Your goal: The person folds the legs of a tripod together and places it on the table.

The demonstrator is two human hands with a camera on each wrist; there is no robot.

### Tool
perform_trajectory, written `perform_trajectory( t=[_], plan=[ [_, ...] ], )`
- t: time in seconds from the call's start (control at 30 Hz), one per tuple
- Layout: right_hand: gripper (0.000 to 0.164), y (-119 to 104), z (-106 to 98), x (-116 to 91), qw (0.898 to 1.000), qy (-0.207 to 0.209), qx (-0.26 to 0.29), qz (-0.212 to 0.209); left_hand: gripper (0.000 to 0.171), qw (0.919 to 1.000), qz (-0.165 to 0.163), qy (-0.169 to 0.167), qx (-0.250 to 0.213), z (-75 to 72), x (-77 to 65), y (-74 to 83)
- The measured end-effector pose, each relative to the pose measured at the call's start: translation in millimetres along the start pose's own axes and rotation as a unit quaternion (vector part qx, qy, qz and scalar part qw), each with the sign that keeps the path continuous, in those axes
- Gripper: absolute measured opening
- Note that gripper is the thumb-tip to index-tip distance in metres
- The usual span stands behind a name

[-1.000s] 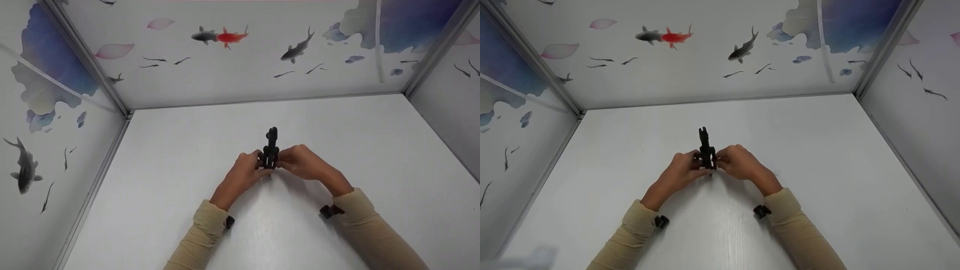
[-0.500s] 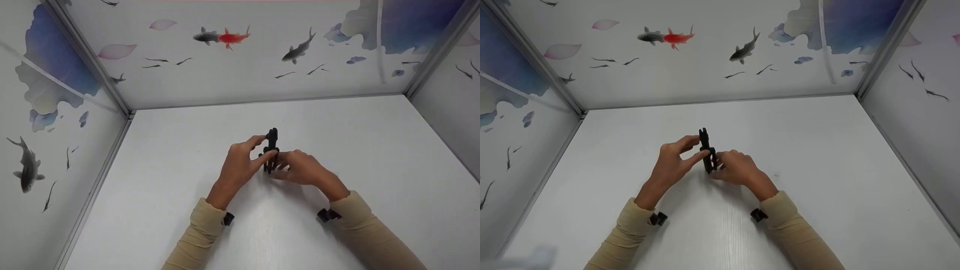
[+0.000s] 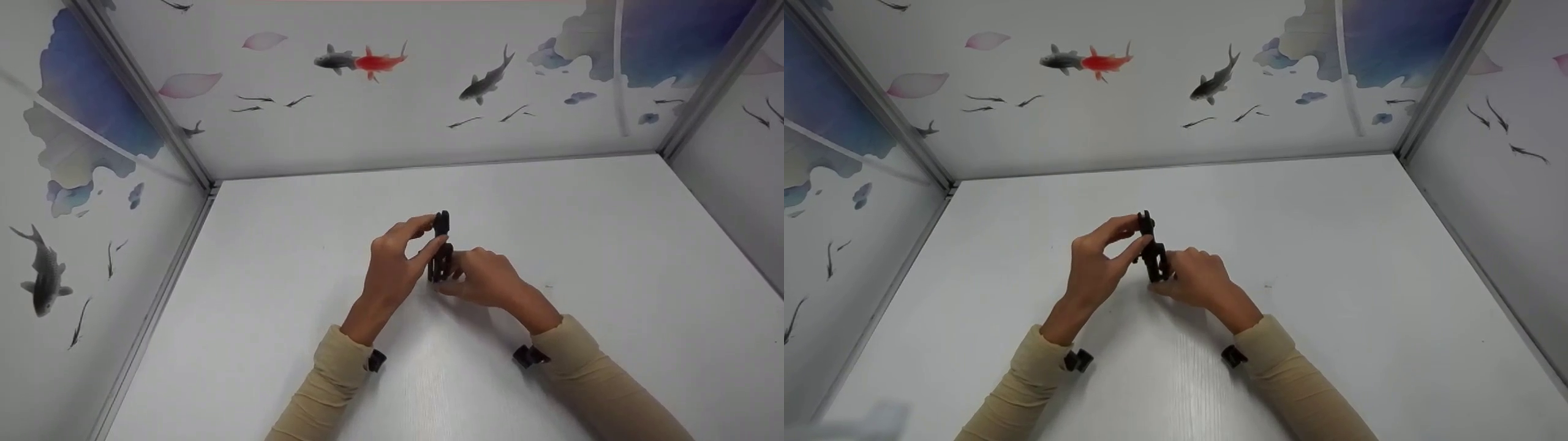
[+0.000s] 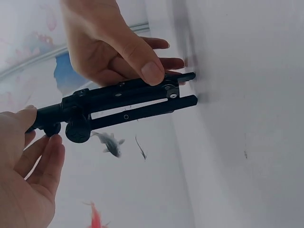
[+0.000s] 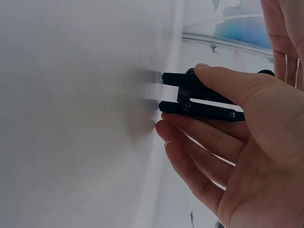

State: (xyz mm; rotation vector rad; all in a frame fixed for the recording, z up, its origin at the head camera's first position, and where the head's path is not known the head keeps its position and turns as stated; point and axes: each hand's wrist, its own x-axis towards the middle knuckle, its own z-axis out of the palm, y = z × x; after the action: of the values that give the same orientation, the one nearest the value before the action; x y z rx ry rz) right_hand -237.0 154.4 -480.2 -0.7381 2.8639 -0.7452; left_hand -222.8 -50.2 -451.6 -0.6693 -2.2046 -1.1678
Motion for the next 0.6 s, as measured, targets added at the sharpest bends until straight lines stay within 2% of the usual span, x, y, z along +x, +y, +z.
perform_trajectory(
  t=[0.33, 0.47, 0.6],
  plan=[
    [0.039, -0.6, 0.6, -1.0, 1.000, 0.013, -0.021, 0.006, 0.034, 0.9997, 0.014, 0.019, 0.000, 0.6, -0.2, 0.0],
    [0.043, 0.6, -2.3, -2.1, 0.999, 0.020, -0.033, 0.010, 0.031, 0.9993, 0.011, 0.031, -0.018, -1.4, 1.0, -2.5],
    [0.045, 1.7, -4.9, -1.8, 0.999, 0.023, -0.037, 0.008, 0.028, 0.9974, -0.006, 0.048, -0.052, -5.9, 3.6, -6.7]
  ],
)
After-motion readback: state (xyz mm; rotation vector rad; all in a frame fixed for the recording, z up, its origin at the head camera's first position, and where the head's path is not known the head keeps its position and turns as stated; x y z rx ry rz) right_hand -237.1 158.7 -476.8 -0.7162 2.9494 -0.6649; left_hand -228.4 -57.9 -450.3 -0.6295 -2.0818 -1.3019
